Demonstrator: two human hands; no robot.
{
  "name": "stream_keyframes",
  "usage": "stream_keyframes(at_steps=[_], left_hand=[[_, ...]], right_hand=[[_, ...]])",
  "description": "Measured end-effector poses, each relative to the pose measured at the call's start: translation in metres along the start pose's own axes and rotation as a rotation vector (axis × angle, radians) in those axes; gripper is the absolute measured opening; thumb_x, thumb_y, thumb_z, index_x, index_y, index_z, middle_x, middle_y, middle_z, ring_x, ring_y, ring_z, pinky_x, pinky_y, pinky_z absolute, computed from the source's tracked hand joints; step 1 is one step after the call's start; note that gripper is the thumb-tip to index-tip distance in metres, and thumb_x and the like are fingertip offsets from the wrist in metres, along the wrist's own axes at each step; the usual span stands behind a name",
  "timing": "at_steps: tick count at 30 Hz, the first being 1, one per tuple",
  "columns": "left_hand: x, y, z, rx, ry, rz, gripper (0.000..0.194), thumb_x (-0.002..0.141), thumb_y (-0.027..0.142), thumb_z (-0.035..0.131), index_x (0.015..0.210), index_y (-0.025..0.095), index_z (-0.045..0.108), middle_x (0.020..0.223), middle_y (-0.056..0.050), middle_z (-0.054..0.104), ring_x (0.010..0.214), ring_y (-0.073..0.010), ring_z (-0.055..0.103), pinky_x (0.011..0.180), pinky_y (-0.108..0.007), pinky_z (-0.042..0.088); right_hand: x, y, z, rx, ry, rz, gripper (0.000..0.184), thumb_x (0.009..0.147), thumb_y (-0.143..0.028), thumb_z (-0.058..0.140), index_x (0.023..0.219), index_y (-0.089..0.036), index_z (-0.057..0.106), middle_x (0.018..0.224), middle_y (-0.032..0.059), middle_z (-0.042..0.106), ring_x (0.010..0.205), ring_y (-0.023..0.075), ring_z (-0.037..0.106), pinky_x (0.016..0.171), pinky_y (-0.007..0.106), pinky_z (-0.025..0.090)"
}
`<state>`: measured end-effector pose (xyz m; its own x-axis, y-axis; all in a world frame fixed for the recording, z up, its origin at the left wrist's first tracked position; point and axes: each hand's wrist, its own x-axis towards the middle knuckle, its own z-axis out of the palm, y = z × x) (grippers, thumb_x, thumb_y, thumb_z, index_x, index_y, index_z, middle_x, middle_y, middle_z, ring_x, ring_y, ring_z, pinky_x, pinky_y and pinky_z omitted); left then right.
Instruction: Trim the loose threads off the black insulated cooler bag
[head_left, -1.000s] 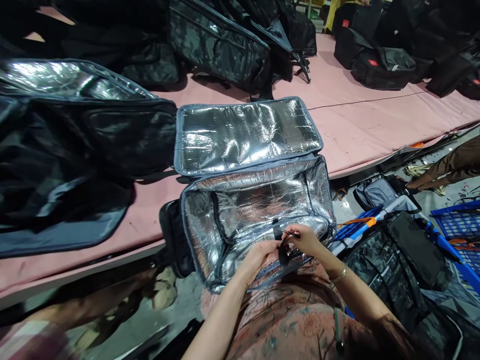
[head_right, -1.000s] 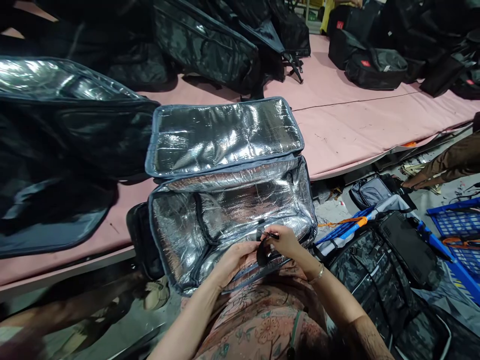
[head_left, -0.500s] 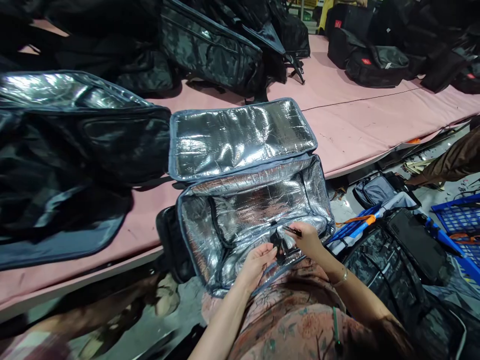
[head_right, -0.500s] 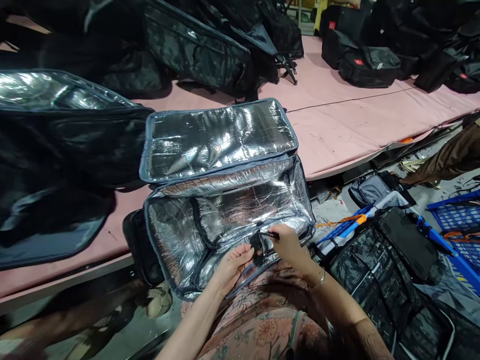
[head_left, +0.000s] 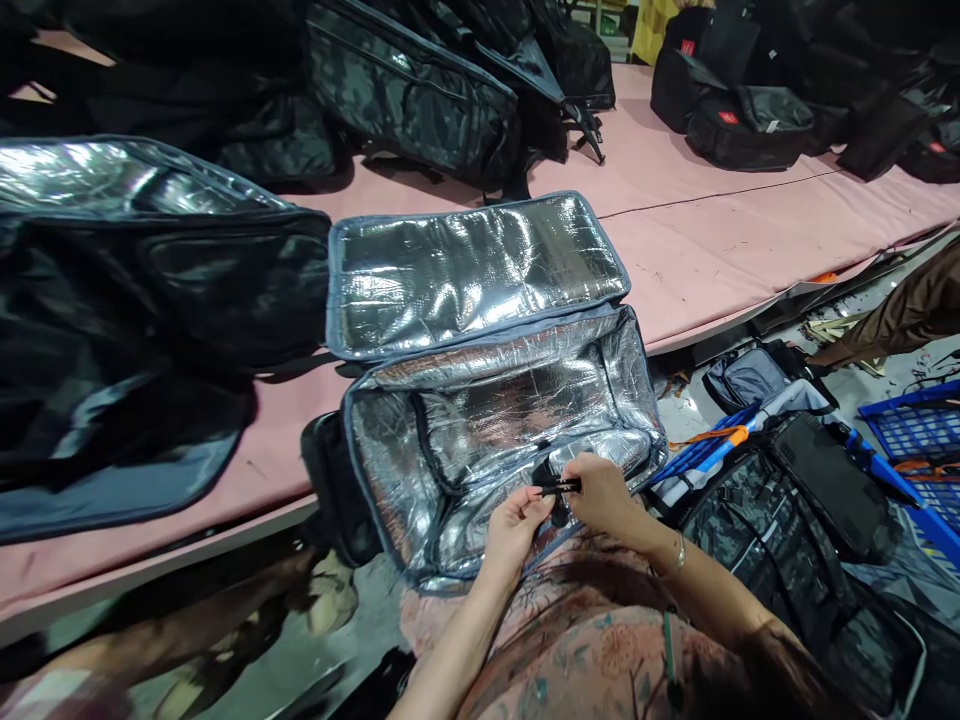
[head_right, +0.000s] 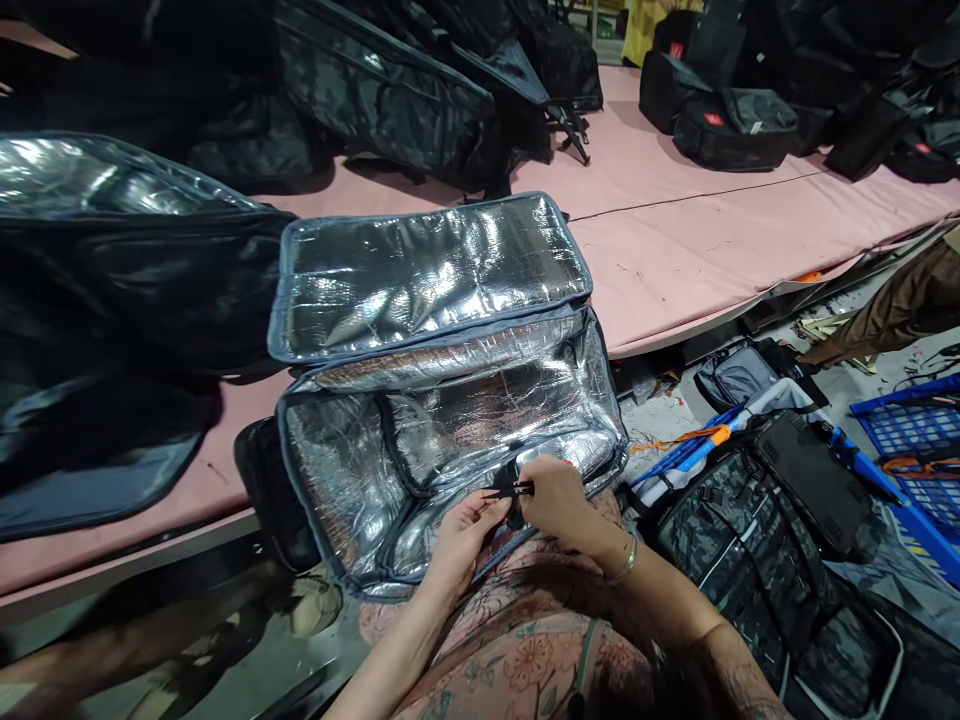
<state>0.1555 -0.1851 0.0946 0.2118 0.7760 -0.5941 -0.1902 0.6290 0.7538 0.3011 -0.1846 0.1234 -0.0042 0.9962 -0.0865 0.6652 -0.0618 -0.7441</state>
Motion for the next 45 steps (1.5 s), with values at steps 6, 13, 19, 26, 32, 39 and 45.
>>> stream_keyframes(at_steps=[6, 13, 19, 26, 32, 39, 45], left_hand=[[0.0, 0.002, 0.0, 0.013, -0.018, 0.015, 0.034, 0.054, 0.038, 0.078, 0.066, 0.014, 0.057, 0.051, 0.006, 0.048, 0.048, -0.0043, 0.038, 0.045, -0.015, 0.03], [0.0, 0.006, -0.001, -0.037, -0.087, -0.064, 0.036, 0.053, 0.037, 0.079, 0.072, 0.013, 0.059, 0.063, 0.001, 0.059, 0.054, -0.0076, 0.049, 0.051, -0.018, 0.039], [0.0, 0.013, -0.004, -0.071, -0.149, -0.131, 0.037, 0.054, 0.037, 0.079, 0.073, 0.012, 0.061, 0.067, -0.002, 0.062, 0.056, -0.0084, 0.052, 0.053, -0.018, 0.043], [0.001, 0.016, -0.005, -0.095, -0.174, -0.165, 0.036, 0.053, 0.037, 0.079, 0.072, 0.012, 0.061, 0.07, -0.004, 0.062, 0.059, -0.0104, 0.055, 0.054, -0.019, 0.045], [-0.003, 0.014, -0.002, -0.093, -0.126, -0.155, 0.034, 0.056, 0.036, 0.078, 0.071, 0.013, 0.058, 0.066, 0.0, 0.059, 0.051, -0.0059, 0.049, 0.048, -0.017, 0.041], [-0.004, 0.01, 0.0, -0.084, -0.013, -0.094, 0.034, 0.053, 0.035, 0.079, 0.07, 0.015, 0.057, 0.055, 0.006, 0.052, 0.048, -0.0051, 0.045, 0.045, -0.015, 0.038], [-0.003, 0.007, 0.0, -0.063, 0.013, -0.076, 0.035, 0.049, 0.034, 0.08, 0.071, 0.015, 0.059, 0.053, 0.006, 0.052, 0.047, -0.0053, 0.046, 0.046, -0.016, 0.039]], right_hand=[[0.002, 0.006, 0.008, 0.197, 0.02, 0.052, 0.022, 0.072, -0.018, 0.05, 0.052, -0.018, 0.039, 0.054, -0.0043, 0.039, 0.054, 0.0095, 0.036, 0.053, 0.02, 0.032], [0.008, 0.01, 0.004, 0.345, 0.05, 0.101, 0.024, 0.084, -0.031, 0.04, 0.064, -0.018, 0.044, 0.056, -0.004, 0.038, 0.052, 0.01, 0.039, 0.05, 0.021, 0.035], [-0.003, 0.015, -0.019, 0.121, 0.117, -0.022, 0.02, 0.082, -0.031, 0.054, 0.097, -0.016, 0.053, 0.091, 0.0069, 0.055, 0.083, 0.0192, 0.05, 0.074, 0.03, 0.041], [-0.016, 0.021, -0.019, -0.059, 0.011, -0.194, 0.016, 0.081, -0.016, 0.057, 0.097, -0.018, 0.055, 0.088, 0.004, 0.058, 0.082, 0.0179, 0.052, 0.074, 0.029, 0.04], [-0.016, 0.022, -0.013, -0.154, 0.027, -0.212, 0.013, 0.081, -0.015, 0.057, 0.093, -0.018, 0.057, 0.089, 0.004, 0.06, 0.084, 0.0189, 0.053, 0.075, 0.029, 0.039], [-0.011, 0.023, -0.023, -0.217, 0.011, -0.16, 0.009, 0.083, -0.019, 0.057, 0.092, -0.018, 0.059, 0.086, 0.0043, 0.061, 0.082, 0.0192, 0.053, 0.071, 0.029, 0.036], [-0.002, 0.012, -0.041, -0.458, -0.115, -0.275, 0.005, 0.083, -0.022, 0.057, 0.087, -0.019, 0.057, 0.084, 0.0044, 0.059, 0.081, 0.0192, 0.052, 0.068, 0.029, 0.031]])
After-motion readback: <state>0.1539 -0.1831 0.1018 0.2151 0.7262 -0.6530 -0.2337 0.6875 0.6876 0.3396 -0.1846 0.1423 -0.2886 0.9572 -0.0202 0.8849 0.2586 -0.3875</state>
